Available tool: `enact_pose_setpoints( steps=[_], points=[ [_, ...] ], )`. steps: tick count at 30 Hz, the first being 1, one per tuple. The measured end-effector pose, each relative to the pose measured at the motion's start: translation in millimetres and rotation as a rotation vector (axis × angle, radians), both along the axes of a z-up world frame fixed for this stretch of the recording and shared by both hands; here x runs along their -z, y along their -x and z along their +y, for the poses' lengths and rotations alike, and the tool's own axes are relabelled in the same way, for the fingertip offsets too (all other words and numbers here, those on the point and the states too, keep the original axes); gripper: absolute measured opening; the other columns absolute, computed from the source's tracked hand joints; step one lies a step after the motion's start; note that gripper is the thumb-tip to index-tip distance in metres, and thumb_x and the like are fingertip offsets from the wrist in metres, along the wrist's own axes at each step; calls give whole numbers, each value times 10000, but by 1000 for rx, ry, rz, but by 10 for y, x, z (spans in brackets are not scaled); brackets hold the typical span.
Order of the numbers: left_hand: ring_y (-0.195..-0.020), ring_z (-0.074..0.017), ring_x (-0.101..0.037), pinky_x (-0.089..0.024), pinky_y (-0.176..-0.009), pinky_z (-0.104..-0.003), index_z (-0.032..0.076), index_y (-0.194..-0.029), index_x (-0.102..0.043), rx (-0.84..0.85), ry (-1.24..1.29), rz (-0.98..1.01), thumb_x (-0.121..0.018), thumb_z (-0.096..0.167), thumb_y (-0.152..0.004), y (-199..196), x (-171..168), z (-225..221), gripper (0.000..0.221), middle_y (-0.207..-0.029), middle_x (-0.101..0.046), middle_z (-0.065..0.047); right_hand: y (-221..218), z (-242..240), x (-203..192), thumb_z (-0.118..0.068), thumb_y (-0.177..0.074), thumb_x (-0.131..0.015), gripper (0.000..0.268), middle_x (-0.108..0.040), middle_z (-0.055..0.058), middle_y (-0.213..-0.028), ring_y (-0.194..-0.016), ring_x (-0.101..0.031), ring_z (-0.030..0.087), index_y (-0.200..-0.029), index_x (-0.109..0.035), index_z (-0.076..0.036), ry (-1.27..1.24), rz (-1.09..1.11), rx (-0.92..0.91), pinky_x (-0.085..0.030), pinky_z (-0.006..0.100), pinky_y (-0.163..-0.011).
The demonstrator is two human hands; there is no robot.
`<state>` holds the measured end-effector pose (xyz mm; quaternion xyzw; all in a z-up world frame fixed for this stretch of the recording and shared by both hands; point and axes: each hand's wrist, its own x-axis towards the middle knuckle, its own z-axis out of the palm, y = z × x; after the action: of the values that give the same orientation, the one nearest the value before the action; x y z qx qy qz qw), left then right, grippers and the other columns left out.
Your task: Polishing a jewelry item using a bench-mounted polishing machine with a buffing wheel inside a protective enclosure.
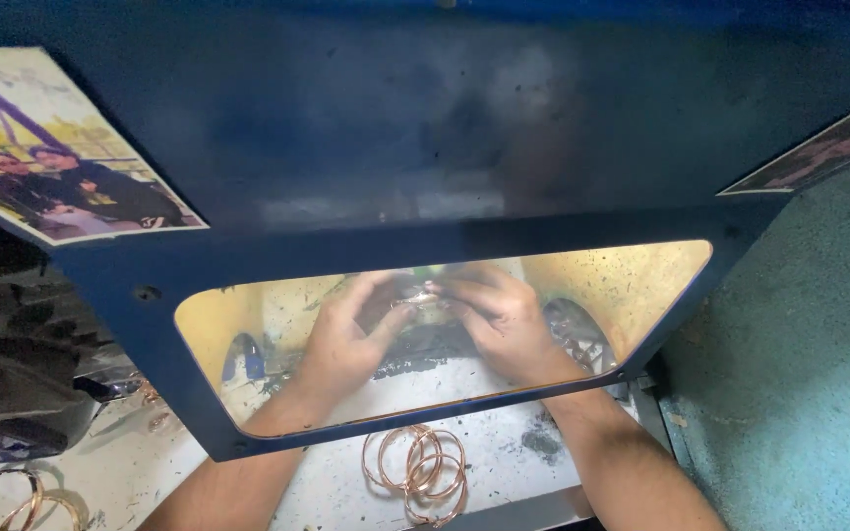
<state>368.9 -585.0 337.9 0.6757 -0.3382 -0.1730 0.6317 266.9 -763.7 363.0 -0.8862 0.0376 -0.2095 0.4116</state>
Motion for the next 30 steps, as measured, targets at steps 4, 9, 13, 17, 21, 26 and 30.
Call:
enact_pose_setpoints(
  steps=[4,9,13,17,21,26,30],
  points=[
    [-952,-332,-752,-605,-840,-452,78,-1132,-738,-40,3,-165,-809,159,-840,46,-16,-44,311,-973,-772,-132,5,-5,68,-133,-942,-692,124,-751,144,-906,-839,-764,313,-1004,-795,-104,25,26,-5,-616,415,-739],
    [-898,-314,-770,-613,-793,-428,106,-1096,-747,-122,-28,-182,-839,203,-829,55,31,-41,299,-921,-793,-100,11,9,86,-136,-916,-717,125,-765,145,-929,-858,-768,312,-1009,-797,-111,-3,62,-4,-619,425,-752],
    [-904,-362,-772,-619,-782,-465,90,-1113,-735,-100,5,-155,-826,153,-828,25,45,-16,306,-923,-802,-138,-8,4,19,-110,-892,-731,117,-773,144,-873,-830,-774,314,-989,-792,-87,-101,45,14,-627,427,-748],
    [-884,-336,-782,-633,-757,-445,112,-1110,-750,-65,-15,-157,-783,136,-858,37,-36,-6,254,-896,-812,-121,-17,-49,26,-103,-886,-744,102,-777,133,-854,-822,-782,301,-969,-795,-73,-120,74,12,-632,406,-739],
    [-843,-357,-782,-640,-700,-431,88,-1059,-782,-5,36,-157,-749,88,-874,3,-136,-35,188,-880,-808,-153,-18,-100,87,-108,-882,-750,98,-772,132,-845,-810,-778,304,-963,-791,-73,-111,68,-1,-633,424,-720],
    [-857,-363,-783,-643,-728,-462,76,-1077,-770,-5,-5,-162,-776,113,-854,-18,-11,0,226,-882,-810,-157,-11,-103,77,-118,-879,-759,108,-782,129,-859,-842,-776,299,-972,-788,-71,-143,91,-9,-629,430,-773],
    [-804,-305,-798,-650,-704,-398,96,-984,-795,-38,7,-123,-805,126,-836,-10,-42,11,151,-813,-814,-122,-22,-69,-15,-112,-883,-748,123,-785,143,-884,-871,-774,305,-994,-784,-75,-189,129,-14,-626,450,-794]
  ],
)
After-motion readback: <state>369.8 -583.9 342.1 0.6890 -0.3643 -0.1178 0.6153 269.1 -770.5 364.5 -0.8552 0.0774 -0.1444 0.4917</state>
